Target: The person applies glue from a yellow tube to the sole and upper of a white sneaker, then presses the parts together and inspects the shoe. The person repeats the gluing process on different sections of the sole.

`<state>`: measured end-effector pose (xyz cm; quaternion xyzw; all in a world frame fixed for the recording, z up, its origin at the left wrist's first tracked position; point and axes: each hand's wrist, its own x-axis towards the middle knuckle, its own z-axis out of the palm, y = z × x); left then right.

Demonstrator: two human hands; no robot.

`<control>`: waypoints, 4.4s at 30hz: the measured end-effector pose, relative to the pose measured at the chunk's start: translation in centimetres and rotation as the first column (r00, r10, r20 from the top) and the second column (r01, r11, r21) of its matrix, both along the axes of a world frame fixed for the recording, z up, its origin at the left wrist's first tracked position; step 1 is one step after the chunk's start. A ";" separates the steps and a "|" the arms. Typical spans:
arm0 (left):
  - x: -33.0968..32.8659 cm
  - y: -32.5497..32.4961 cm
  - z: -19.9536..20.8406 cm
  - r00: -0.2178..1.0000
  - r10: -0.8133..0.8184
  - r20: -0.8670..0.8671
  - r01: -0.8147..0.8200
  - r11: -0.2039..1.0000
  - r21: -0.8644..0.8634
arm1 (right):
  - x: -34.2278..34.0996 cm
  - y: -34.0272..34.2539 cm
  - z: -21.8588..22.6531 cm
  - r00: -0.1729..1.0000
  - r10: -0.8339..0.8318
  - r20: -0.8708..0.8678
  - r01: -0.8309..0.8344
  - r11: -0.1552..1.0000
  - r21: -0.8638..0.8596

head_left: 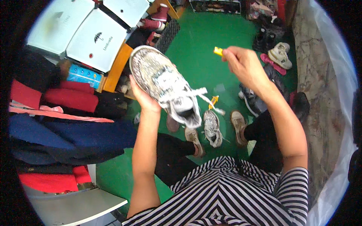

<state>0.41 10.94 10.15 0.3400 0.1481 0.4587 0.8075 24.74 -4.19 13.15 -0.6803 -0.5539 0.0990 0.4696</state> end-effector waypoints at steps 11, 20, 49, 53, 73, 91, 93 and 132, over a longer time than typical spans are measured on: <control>-0.7 0.7 -0.9 0.992 0.107 -0.071 -0.105 0.994 0.024 | -0.2 -0.1 0.9 0.997 -0.071 -0.001 0.071 0.996 -0.046; -0.1 0.2 -1.6 0.991 0.061 -0.122 -0.067 0.996 -0.050 | 0.0 0.1 0.5 0.986 -0.009 -0.169 -0.004 0.997 -0.081; 2.3 -2.3 -4.8 0.976 -0.195 -0.099 0.163 0.950 -0.268 | -2.2 0.7 -0.7 0.502 0.245 -0.829 -0.509 0.859 -0.054; 2.2 -2.1 -5.0 0.978 -0.210 0.006 0.202 0.930 -0.307 | -2.6 0.4 0.3 0.388 0.181 -0.904 -0.559 0.826 -0.075; 1.8 -1.9 -5.7 0.991 -0.086 -0.100 0.063 0.975 -0.214 | -4.4 1.0 -0.4 0.584 0.251 -0.772 -0.502 0.859 -0.101; 2.0 -1.4 -7.1 0.996 -0.077 -0.044 0.068 0.982 -0.178 | -5.1 1.0 0.9 0.565 0.392 -0.726 -0.666 0.736 -0.121; 2.0 -1.5 -7.2 0.997 -0.064 -0.049 0.055 0.983 -0.175 | -4.9 1.1 0.6 0.555 0.388 -0.736 -0.670 0.733 -0.119; 2.5 -1.7 -6.6 0.950 0.148 -0.274 -0.151 0.988 0.010 | -3.3 4.5 -3.1 0.914 0.298 -0.274 -0.358 0.911 -0.204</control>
